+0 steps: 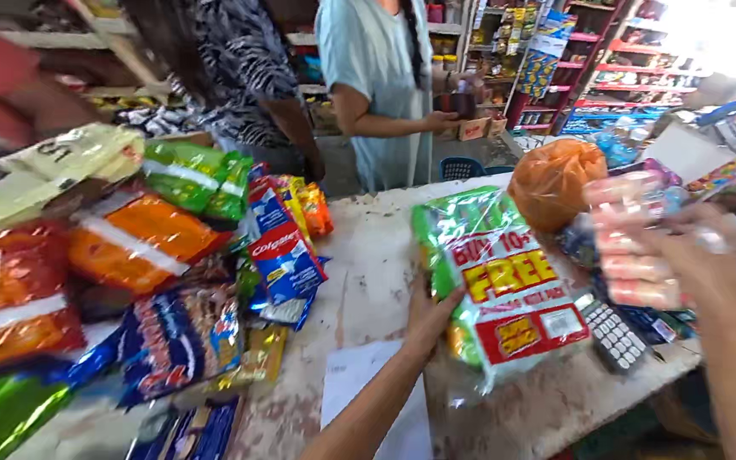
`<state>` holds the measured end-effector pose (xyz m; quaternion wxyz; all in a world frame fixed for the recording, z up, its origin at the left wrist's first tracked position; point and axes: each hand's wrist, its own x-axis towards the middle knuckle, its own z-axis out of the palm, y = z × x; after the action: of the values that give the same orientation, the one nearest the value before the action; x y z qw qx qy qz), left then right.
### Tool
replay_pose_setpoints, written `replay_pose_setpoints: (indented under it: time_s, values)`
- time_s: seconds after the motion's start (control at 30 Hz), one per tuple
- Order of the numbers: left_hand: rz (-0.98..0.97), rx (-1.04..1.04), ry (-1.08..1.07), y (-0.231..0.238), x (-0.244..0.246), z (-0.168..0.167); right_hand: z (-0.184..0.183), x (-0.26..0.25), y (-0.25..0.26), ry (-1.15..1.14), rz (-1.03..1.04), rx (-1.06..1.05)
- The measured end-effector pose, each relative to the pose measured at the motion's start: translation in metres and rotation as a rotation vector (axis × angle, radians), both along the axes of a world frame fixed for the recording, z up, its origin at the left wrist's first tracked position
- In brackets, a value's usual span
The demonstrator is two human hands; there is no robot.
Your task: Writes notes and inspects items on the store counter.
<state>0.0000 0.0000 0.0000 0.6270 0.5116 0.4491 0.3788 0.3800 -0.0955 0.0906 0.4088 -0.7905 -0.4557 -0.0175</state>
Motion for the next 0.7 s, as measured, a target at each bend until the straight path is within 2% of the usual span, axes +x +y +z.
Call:
replay_pose_setpoints:
  time_s: [0.1,0.13,0.2,0.27,0.33,0.37,0.47,0.53,0.6,0.7]
  values:
    - [0.021,-0.025,-0.055,0.022,0.060,-0.037,0.002,0.071,-0.013,-0.045,0.071,0.022]
    - [0.029,-0.037,-0.065,0.022,0.075,-0.046,0.004,0.059,-0.008,0.008,0.094,0.025]
    - [0.028,-0.062,-0.082,0.017,0.090,-0.048,0.022,-0.026,0.006,0.135,0.156,0.007]
    - [-0.029,-0.033,-0.119,0.011,0.082,-0.046,0.039,-0.138,0.017,0.036,0.288,0.019]
    - [-0.123,0.129,-0.093,-0.006,0.045,-0.039,0.041,-0.229,0.026,-0.090,0.439,-0.032]
    - [-0.153,0.241,-0.005,-0.019,0.017,-0.031,0.035,-0.258,0.035,-0.124,0.482,-0.119]
    - [-0.156,0.569,0.440,-0.066,-0.085,-0.026,0.004,-0.312,0.070,-0.188,0.455,-0.463]
    - [-0.166,0.636,0.613,-0.096,-0.156,-0.038,-0.022,-0.331,0.089,-0.193,0.376,-0.630]
    - [-0.255,0.641,0.649,-0.122,-0.210,-0.054,-0.058,-0.328,0.101,-0.248,0.331,-0.621]
    - [-0.317,0.742,0.661,-0.146,-0.246,-0.071,-0.066,-0.337,0.107,-0.206,0.230,-0.676]
